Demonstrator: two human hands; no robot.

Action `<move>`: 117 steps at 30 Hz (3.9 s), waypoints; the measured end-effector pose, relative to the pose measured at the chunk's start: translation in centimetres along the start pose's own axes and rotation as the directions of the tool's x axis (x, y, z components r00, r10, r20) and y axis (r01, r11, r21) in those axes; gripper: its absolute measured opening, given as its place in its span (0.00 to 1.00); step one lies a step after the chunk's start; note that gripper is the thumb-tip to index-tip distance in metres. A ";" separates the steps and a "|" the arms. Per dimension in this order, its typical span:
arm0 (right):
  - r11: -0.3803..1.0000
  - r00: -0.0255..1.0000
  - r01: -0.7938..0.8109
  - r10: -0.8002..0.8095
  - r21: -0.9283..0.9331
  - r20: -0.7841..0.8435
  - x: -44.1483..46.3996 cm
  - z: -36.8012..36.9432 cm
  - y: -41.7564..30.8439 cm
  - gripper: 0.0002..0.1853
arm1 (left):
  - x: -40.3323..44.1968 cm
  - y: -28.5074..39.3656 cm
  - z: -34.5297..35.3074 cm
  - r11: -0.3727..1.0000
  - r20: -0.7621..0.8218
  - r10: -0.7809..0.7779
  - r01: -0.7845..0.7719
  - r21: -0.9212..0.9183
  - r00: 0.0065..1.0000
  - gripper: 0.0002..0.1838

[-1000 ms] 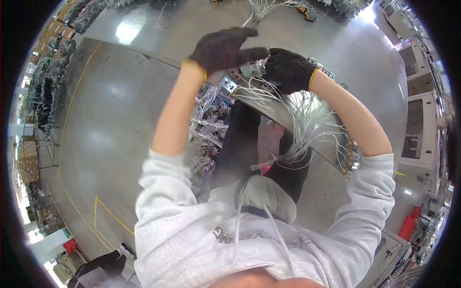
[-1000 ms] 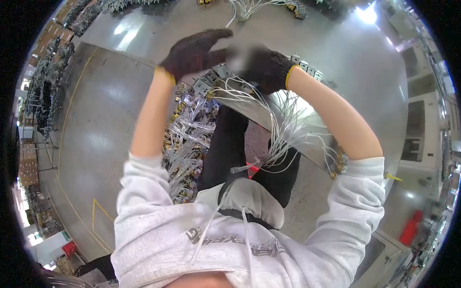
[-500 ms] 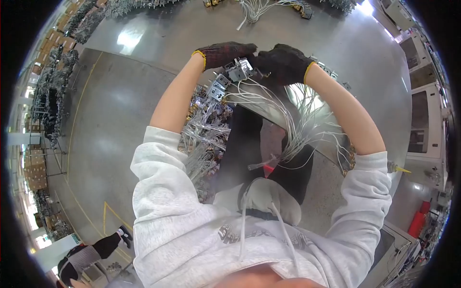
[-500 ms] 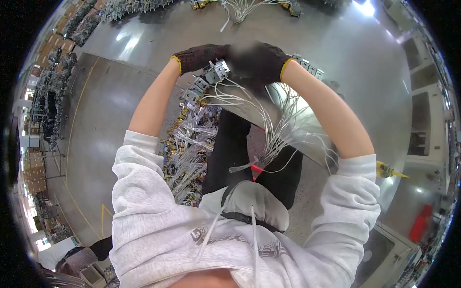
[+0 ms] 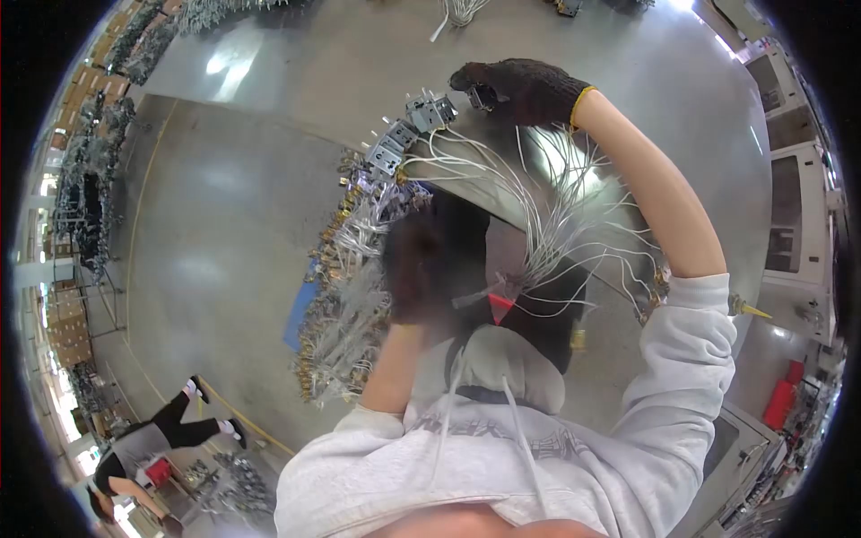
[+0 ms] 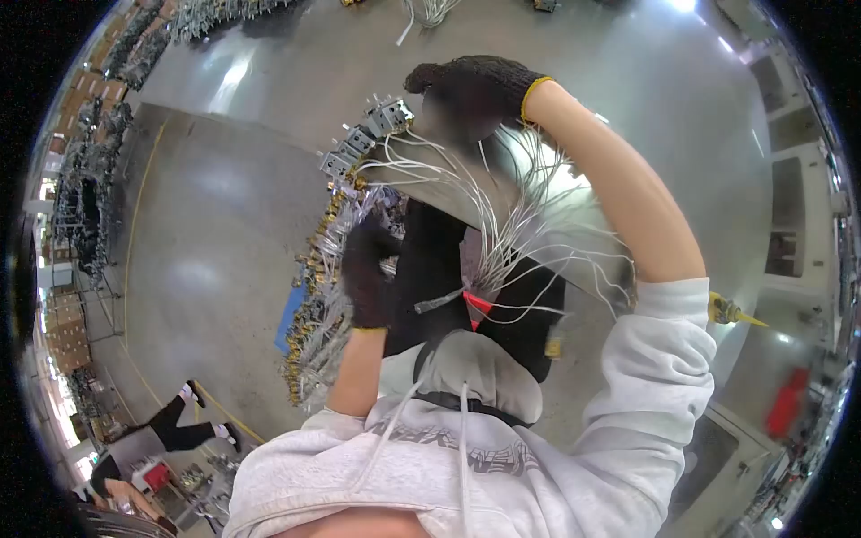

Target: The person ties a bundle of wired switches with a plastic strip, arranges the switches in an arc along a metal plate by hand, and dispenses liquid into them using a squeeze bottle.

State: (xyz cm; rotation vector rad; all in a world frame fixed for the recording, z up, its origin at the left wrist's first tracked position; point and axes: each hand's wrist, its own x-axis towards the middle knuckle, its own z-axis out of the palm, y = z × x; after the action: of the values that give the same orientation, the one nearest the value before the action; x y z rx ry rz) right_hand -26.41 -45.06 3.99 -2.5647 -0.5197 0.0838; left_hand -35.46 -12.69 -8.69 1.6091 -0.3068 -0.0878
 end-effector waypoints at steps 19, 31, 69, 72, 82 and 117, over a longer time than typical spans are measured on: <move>0.906 0.989 0.125 -0.082 -0.403 0.121 1.7 -1.1 -2.4 0.26 | 2.0 0.1 14.6 0.769 0.702 -0.023 0.461 -0.443 0.712 0.15; 0.930 0.989 -0.144 0.122 -0.339 -0.084 1.6 1.9 2.9 0.33 | 1.6 1.0 14.2 -0.249 0.900 -0.061 0.867 -0.433 0.432 0.15; 0.940 0.956 0.202 -0.251 -0.275 -0.155 1.2 0.8 -1.8 0.33 | 6.0 2.6 1.3 0.914 -0.254 0.282 -0.178 0.364 0.925 0.39; 0.892 0.900 0.241 -0.353 -0.383 -0.256 0.1 1.0 -3.0 0.31 | 8.7 3.8 1.3 0.640 -0.126 0.518 -0.286 0.713 0.846 0.44; 0.897 0.909 0.255 -0.349 -0.360 -0.227 1.0 0.7 -3.6 0.31 | 14.1 1.7 1.5 0.972 0.147 0.201 -0.216 0.096 0.968 0.38; 0.940 0.955 0.263 -0.287 -0.217 -0.082 4.1 1.2 -4.7 0.36 | 17.0 3.1 3.2 0.919 0.171 0.140 -0.192 0.344 0.975 0.39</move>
State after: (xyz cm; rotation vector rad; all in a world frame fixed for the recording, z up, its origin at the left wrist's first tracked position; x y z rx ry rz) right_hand -24.46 -39.15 5.47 -2.6437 -0.8779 -0.2236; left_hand -20.35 -20.13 -3.63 1.9361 -0.5981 -0.0163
